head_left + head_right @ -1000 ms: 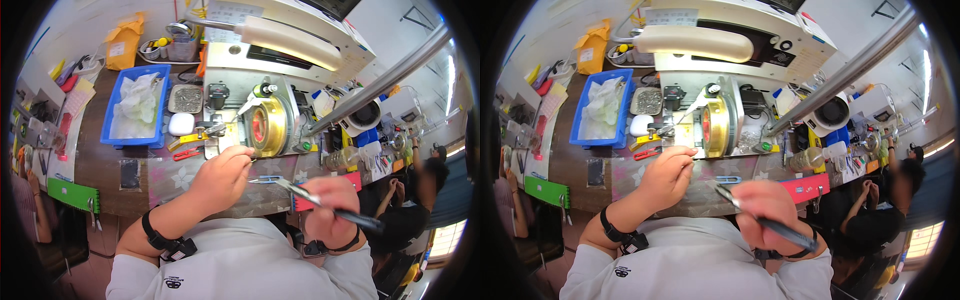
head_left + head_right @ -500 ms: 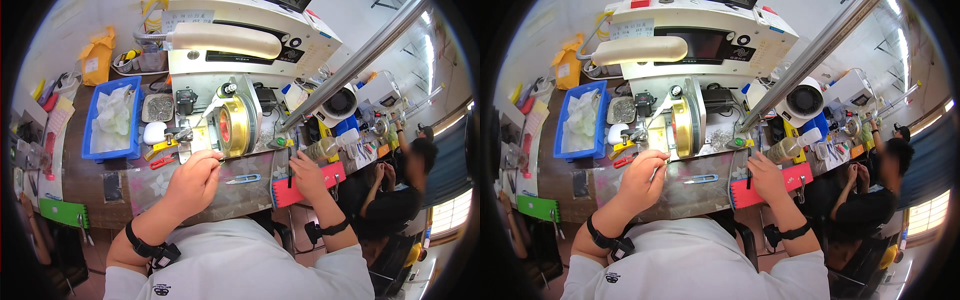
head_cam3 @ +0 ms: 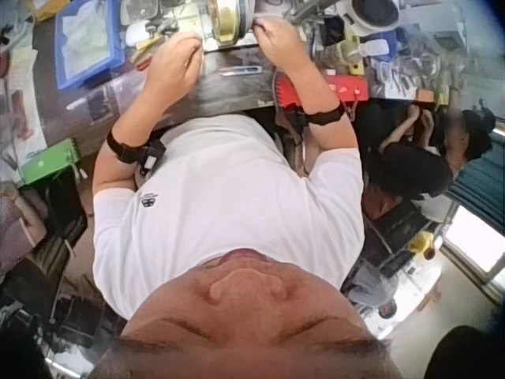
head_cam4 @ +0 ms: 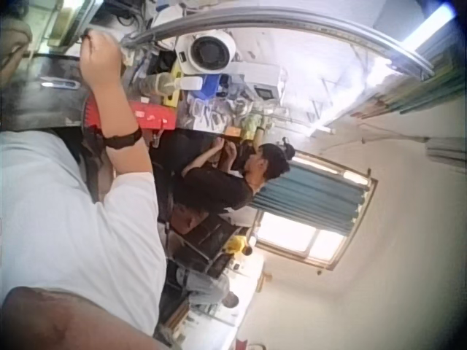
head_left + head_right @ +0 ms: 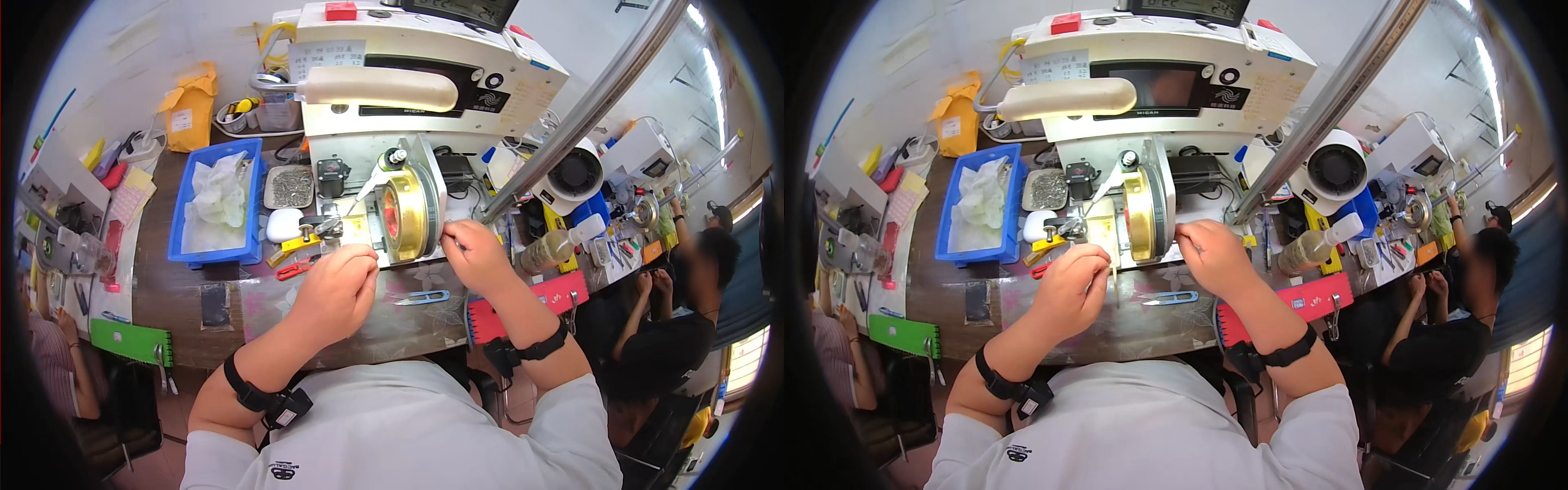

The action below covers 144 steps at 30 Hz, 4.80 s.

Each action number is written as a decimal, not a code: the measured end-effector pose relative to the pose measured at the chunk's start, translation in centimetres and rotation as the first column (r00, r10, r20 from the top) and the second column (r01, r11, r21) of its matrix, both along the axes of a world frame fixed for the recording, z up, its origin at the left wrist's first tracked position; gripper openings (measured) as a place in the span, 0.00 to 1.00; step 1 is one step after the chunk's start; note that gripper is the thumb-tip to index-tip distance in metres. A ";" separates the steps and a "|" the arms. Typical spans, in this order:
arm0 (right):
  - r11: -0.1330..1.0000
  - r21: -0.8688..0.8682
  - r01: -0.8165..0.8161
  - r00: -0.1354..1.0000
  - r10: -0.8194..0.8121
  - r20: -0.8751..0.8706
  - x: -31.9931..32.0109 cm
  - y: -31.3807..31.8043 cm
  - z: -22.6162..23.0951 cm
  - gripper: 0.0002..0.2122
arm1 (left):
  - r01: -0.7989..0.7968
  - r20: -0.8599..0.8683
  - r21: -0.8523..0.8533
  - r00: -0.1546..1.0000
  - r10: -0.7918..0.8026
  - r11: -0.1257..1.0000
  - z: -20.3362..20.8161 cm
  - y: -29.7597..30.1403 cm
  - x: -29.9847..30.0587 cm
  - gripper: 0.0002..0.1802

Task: Using a precision rotary machine and hand tools to process or finish small metal components.

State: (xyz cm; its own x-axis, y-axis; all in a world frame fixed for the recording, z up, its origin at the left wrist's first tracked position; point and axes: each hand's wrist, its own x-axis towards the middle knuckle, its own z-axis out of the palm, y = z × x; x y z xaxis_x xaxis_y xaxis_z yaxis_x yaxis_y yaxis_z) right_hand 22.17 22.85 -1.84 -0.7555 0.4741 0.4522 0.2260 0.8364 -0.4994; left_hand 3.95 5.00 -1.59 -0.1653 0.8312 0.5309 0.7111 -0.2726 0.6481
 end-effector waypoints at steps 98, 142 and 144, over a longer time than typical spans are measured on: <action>0.941 -0.335 -0.051 0.999 0.052 -0.006 2.1 -10.1 3.3 0.03 | 0.291 -0.574 0.417 0.819 0.001 0.861 0.1 -1.4 1.6 0.15; 0.875 -0.288 0.389 0.851 -0.461 -0.253 4.8 -1.7 2.0 0.08 | 0.222 -0.184 0.206 0.965 -0.185 0.953 -0.5 -1.9 2.8 0.13; 0.720 -0.512 0.469 0.787 -0.604 -0.128 5.4 2.0 1.4 0.10 | 0.253 -0.177 0.186 0.959 -0.221 0.949 -0.1 -2.1 3.1 0.13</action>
